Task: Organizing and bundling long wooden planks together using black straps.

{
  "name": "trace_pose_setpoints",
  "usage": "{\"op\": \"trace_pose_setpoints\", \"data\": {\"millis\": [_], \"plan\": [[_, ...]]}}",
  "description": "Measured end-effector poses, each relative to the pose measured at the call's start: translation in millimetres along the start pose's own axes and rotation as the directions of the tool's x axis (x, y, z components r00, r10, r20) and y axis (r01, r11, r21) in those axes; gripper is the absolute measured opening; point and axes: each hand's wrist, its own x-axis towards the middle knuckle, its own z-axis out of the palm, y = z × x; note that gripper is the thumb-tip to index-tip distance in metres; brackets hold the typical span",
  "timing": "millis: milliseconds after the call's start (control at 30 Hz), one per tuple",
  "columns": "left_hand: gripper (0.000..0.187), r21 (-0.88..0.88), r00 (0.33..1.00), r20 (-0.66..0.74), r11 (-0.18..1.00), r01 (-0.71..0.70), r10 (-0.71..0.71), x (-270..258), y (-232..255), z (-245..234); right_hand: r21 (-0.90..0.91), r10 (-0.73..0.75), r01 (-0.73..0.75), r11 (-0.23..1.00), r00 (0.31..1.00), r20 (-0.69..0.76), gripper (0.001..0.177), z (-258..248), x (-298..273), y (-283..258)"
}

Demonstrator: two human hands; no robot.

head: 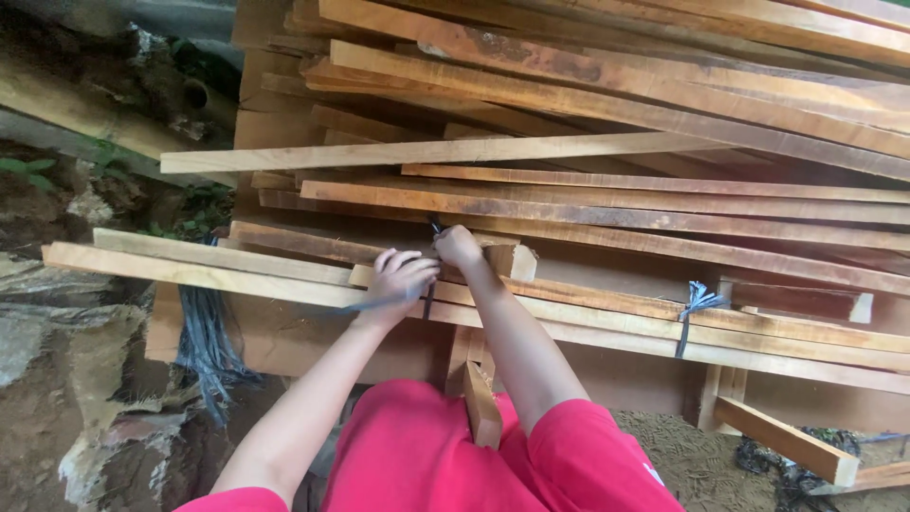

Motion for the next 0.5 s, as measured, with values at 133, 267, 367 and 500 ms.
{"op": "trace_pose_setpoints", "data": {"millis": [133,267,367,500], "plan": [[0.038,-0.237,0.916,0.177,0.887,0.396,-0.361,25,-4,43,0.039,0.022,-0.023,0.999,1.000,0.010,0.033,-60,-81,-53],[0.049,-0.015,0.569,0.560,0.680,0.733,-0.602,60,-11,56,-0.085,0.041,-0.034,0.996,0.996,0.075,0.039,-86,-122,-80],[0.043,0.057,0.622,0.570,0.781,0.623,-0.537,69,10,18,-0.101,0.018,-0.009,0.995,0.996,0.090,0.038,-64,-88,-63],[0.033,-0.066,0.837,0.492,0.949,0.310,-0.239,27,25,8,0.158,0.120,-0.114,0.981,0.992,-0.032,0.030,-37,-24,-22]]}}
